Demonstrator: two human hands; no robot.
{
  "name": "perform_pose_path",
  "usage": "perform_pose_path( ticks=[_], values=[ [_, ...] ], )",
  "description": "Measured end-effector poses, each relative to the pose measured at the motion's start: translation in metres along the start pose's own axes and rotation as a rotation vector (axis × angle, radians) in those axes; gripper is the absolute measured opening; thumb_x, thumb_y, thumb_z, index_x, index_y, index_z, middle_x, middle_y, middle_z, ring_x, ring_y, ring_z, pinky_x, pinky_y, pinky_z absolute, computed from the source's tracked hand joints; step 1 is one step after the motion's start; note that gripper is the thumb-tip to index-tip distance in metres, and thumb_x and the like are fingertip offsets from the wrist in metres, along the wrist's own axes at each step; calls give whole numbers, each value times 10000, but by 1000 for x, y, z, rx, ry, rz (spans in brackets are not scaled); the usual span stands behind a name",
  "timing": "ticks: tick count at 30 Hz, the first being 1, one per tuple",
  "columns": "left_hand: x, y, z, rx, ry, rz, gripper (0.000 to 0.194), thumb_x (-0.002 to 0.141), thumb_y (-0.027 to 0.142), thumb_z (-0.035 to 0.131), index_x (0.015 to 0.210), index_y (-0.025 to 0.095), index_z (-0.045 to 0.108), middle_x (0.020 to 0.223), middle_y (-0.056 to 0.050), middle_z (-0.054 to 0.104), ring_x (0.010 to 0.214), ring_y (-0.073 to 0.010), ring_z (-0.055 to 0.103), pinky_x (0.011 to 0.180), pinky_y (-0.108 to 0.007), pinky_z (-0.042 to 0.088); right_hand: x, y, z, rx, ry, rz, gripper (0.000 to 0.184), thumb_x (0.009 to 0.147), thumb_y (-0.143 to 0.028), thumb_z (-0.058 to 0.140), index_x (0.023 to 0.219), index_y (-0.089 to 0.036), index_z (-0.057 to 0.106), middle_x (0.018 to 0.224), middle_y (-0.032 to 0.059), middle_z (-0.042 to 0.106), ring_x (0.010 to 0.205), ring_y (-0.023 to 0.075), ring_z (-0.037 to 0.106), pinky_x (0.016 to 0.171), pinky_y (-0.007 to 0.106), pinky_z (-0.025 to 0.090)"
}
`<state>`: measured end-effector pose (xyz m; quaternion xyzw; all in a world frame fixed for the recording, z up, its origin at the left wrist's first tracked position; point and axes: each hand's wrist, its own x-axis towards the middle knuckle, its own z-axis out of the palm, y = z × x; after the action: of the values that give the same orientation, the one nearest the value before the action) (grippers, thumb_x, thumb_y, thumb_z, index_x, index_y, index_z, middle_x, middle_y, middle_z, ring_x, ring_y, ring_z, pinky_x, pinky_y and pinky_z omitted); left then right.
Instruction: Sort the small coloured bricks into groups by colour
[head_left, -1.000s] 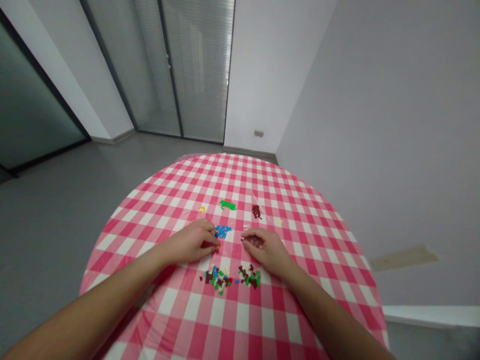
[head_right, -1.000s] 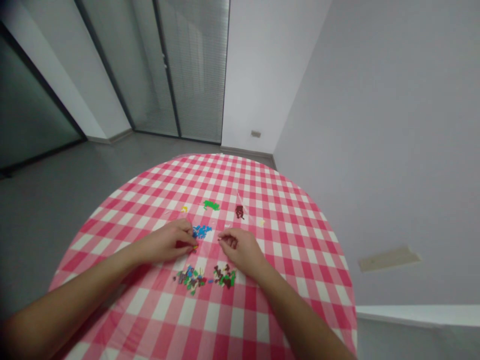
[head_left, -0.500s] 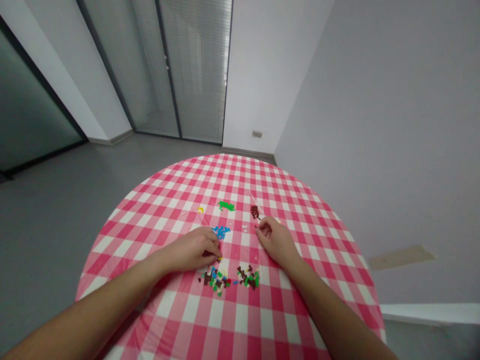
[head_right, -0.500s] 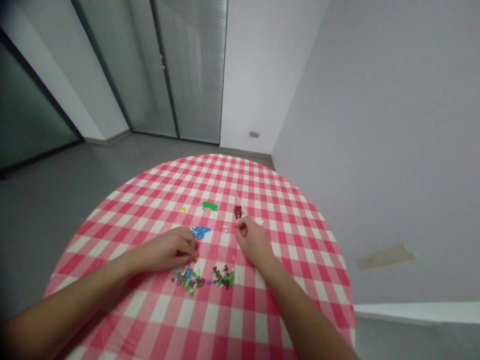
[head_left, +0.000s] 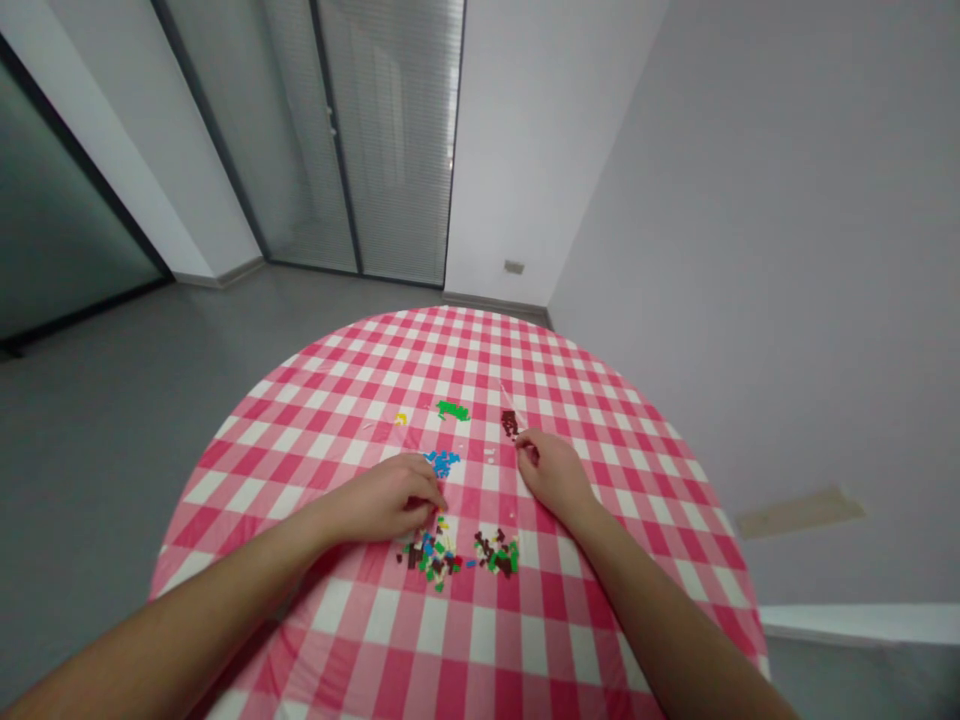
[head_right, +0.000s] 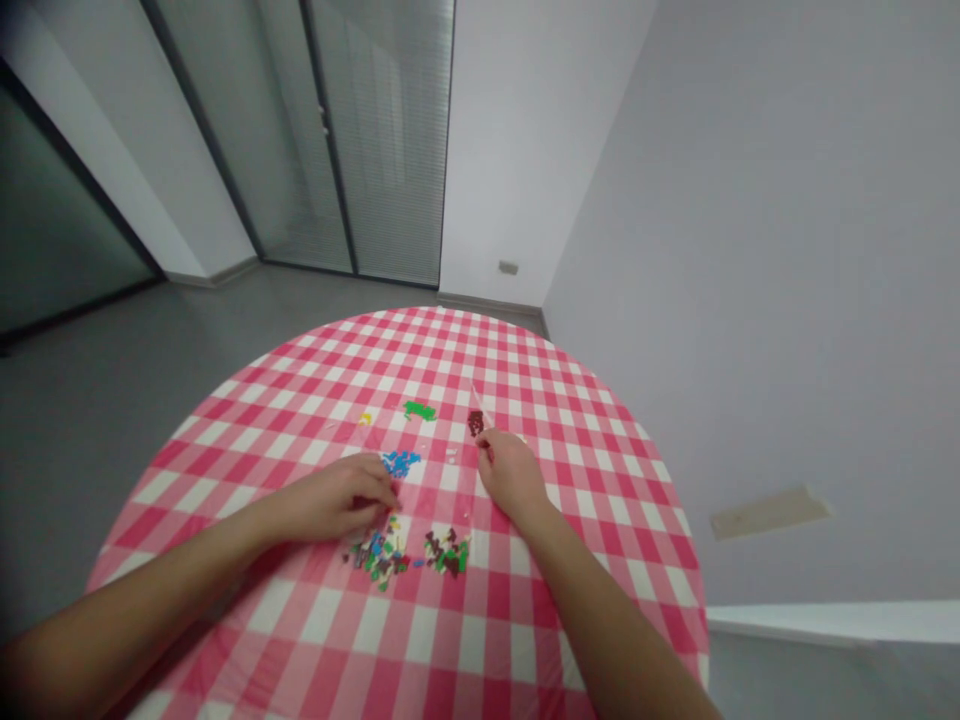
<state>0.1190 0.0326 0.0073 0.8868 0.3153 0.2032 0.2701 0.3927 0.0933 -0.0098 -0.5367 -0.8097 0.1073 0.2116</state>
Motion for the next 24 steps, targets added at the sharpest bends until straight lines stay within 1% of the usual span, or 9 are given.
perform_pose_path(
  ticks=[3,5,8,11,15,17,24],
  values=[
    [-1,-1,-4,9,0,-36,306,782,38,504,911,186,739,870,-43,710,831,-170,622,782,-305,478,1,-1,2,-9,-24,-16,216,873,-112,488,979,-163,670,942,92,715,835,213,642,754,320,469],
    [-2,-1,-5,0,-7,-36,289,795,50,516,915,190,739,874,-42,711,834,-170,620,791,-307,475,0,-3,3,-10,-27,-13,227,880,-124,492,1009,-155,675,969,104,718,860,223,647,778,337,479],
    [-2,2,-4,-3,-22,4,230,835,100,560,932,206,739,835,-35,687,818,-167,608,780,-307,462,-3,-6,3,10,-16,-41,223,869,-148,521,1021,-162,684,997,103,720,889,228,650,804,350,489],
    [0,7,1,35,-40,68,240,847,102,567,966,222,737,817,-37,650,808,-167,592,756,-309,445,-7,-11,5,33,0,-100,215,858,-158,531,1002,-170,692,986,98,719,907,231,647,824,358,494],
    [3,12,5,55,-75,117,212,864,97,555,867,210,734,790,-41,629,792,-164,580,730,-305,427,-9,-12,7,64,23,-158,208,864,-167,518,977,-167,694,955,100,717,903,233,642,834,366,497],
    [4,13,5,48,-87,114,210,877,102,550,821,200,726,782,-41,627,787,-159,579,728,-300,425,-9,-11,8,76,39,-171,207,869,-170,511,971,-166,691,948,100,716,902,231,640,839,366,496],
    [4,9,9,-5,-101,48,217,937,164,529,816,204,705,800,-39,655,818,-166,596,768,-308,439,-8,-10,8,93,39,-187,197,875,-182,508,960,-170,686,934,96,713,890,228,638,838,368,497]
  ],
)
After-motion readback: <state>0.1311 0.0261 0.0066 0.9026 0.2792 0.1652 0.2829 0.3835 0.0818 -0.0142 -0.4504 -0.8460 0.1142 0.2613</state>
